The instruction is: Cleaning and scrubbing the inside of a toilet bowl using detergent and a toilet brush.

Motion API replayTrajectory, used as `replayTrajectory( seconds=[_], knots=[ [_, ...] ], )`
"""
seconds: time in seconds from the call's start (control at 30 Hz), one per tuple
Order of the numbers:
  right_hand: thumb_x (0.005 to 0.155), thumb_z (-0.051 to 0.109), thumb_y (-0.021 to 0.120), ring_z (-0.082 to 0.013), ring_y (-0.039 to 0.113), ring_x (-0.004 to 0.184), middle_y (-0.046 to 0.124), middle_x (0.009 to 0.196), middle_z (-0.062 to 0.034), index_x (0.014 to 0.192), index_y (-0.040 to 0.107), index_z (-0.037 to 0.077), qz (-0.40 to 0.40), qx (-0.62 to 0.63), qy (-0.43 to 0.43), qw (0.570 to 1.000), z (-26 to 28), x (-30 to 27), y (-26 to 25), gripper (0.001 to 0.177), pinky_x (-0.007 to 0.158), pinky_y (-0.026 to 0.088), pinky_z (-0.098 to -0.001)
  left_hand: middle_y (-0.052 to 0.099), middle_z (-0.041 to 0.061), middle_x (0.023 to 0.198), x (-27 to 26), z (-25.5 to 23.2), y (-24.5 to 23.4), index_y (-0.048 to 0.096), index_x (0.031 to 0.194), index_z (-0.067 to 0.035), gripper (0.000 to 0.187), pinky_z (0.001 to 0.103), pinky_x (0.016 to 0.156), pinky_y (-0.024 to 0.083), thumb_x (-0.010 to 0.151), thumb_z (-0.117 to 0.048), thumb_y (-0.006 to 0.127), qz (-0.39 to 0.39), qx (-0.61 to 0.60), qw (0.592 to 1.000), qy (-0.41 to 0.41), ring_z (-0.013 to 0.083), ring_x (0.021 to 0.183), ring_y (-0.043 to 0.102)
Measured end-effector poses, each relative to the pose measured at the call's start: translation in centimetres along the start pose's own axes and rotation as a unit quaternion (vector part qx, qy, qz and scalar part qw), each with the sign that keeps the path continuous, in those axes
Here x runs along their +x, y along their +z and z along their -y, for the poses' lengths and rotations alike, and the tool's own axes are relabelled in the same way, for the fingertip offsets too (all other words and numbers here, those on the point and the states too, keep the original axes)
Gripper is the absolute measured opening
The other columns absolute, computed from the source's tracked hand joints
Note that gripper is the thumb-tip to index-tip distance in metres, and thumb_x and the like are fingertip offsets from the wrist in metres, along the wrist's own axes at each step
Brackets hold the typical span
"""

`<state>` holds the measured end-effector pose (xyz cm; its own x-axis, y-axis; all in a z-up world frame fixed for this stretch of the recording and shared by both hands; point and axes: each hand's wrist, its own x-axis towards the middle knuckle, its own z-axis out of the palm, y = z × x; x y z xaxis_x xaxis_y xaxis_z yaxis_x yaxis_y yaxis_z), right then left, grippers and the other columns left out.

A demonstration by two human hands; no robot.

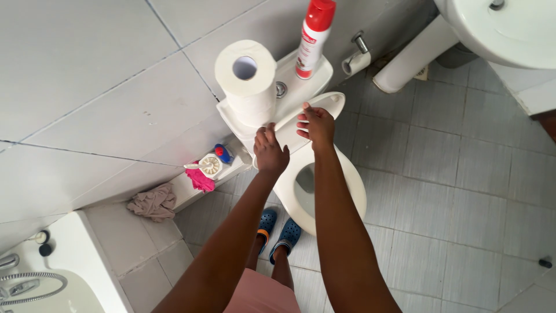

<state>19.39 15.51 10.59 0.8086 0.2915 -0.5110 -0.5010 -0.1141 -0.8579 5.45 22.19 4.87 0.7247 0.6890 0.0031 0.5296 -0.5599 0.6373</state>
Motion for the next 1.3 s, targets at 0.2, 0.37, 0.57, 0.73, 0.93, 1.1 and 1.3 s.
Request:
replayTrajectory(
  seconds=[0.2, 0.37, 0.57, 0.73, 0.93, 1.1, 1.3],
  knots=[
    [0.094, 0.048, 0.069, -0.0126, 0.064, 0.068, 0.064, 0.080, 0.0005, 0.107, 0.060, 0.011, 0.030, 0.055, 0.065, 0.996, -1.2, -2.5, 0.4, 0.040, 0.065, 0.059, -0.0325, 0.031, 0.024, 0.152, -0.2, 0.0, -0.2, 0.021, 0.155, 0.000, 0.091, 0.055, 0.119, 0.024, 0.084, -0.020, 0.074, -0.039, 0.065, 0.997, -0.012, 0.0417, 0.141, 0.032],
    [0.098, 0.039, 0.068, -0.0129, 0.061, 0.063, 0.062, 0.074, -0.0014, 0.098, 0.054, 0.011, 0.107, 0.074, 0.053, 0.990, -10.8, -5.5, -0.1, 0.031, 0.061, 0.055, -0.0309, 0.030, 0.027, 0.151, -4.0, 5.3, 0.7, 0.021, 0.154, 0.003, 0.089, 0.054, 0.121, 0.023, 0.085, -0.019, 0.072, -0.017, 0.044, 0.996, -0.075, 0.0434, 0.144, 0.029],
    [0.089, 0.020, 0.075, -0.0122, 0.062, 0.063, 0.066, 0.077, -0.0030, 0.099, 0.062, 0.009, 0.229, -0.062, 0.089, 0.967, -21.4, -9.4, 2.6, 0.020, 0.056, 0.052, -0.0286, 0.037, 0.022, 0.149, -11.3, 13.9, 0.1, 0.031, 0.149, -0.003, 0.079, 0.047, 0.120, 0.030, 0.082, -0.012, 0.072, 0.023, -0.023, 0.980, -0.195, 0.0400, 0.144, 0.033],
    [0.090, 0.027, 0.077, -0.0138, 0.069, 0.069, 0.072, 0.080, -0.0052, 0.111, 0.067, 0.006, 0.317, -0.281, 0.066, 0.904, -26.1, -7.6, 8.7, 0.032, 0.061, 0.055, -0.0288, 0.050, 0.017, 0.142, -13.4, 20.8, -0.3, 0.046, 0.143, -0.010, 0.058, 0.046, 0.112, 0.042, 0.088, -0.009, 0.066, 0.033, -0.072, 0.970, -0.232, 0.0375, 0.137, 0.046],
    [0.093, 0.037, 0.072, -0.0324, 0.073, 0.098, 0.079, 0.095, -0.0144, 0.140, 0.056, 0.018, 0.284, -0.575, -0.087, 0.762, -34.1, 1.5, 18.3, 0.053, 0.088, 0.057, -0.0445, 0.061, 0.016, 0.137, -10.2, 26.1, -2.4, 0.056, 0.139, -0.012, 0.049, 0.048, 0.104, 0.047, 0.091, -0.007, 0.059, -0.003, -0.115, 0.973, -0.201, 0.0400, 0.126, 0.057],
    [0.097, 0.040, 0.065, -0.0406, 0.064, 0.119, 0.060, 0.135, -0.0255, 0.165, 0.023, 0.022, 0.256, -0.652, -0.099, 0.707, -38.9, 10.0, 26.6, 0.082, 0.099, 0.053, -0.0488, 0.061, 0.018, 0.138, -7.8, 28.1, -2.3, 0.056, 0.140, -0.011, 0.048, 0.047, 0.103, 0.048, 0.093, -0.008, 0.058, -0.022, -0.148, 0.968, -0.200, 0.0414, 0.125, 0.058],
    [0.096, 0.037, 0.067, -0.0422, 0.062, 0.118, 0.030, 0.158, -0.0314, 0.159, 0.028, 0.029, 0.218, -0.682, -0.171, 0.677, -45.3, 15.1, 29.9, 0.075, 0.094, 0.056, -0.0483, 0.061, 0.016, 0.140, -9.7, 29.7, -1.5, 0.057, 0.139, -0.010, 0.045, 0.043, 0.104, 0.052, 0.095, -0.007, 0.058, -0.048, -0.202, 0.950, -0.233, 0.0370, 0.126, 0.062]
  ],
)
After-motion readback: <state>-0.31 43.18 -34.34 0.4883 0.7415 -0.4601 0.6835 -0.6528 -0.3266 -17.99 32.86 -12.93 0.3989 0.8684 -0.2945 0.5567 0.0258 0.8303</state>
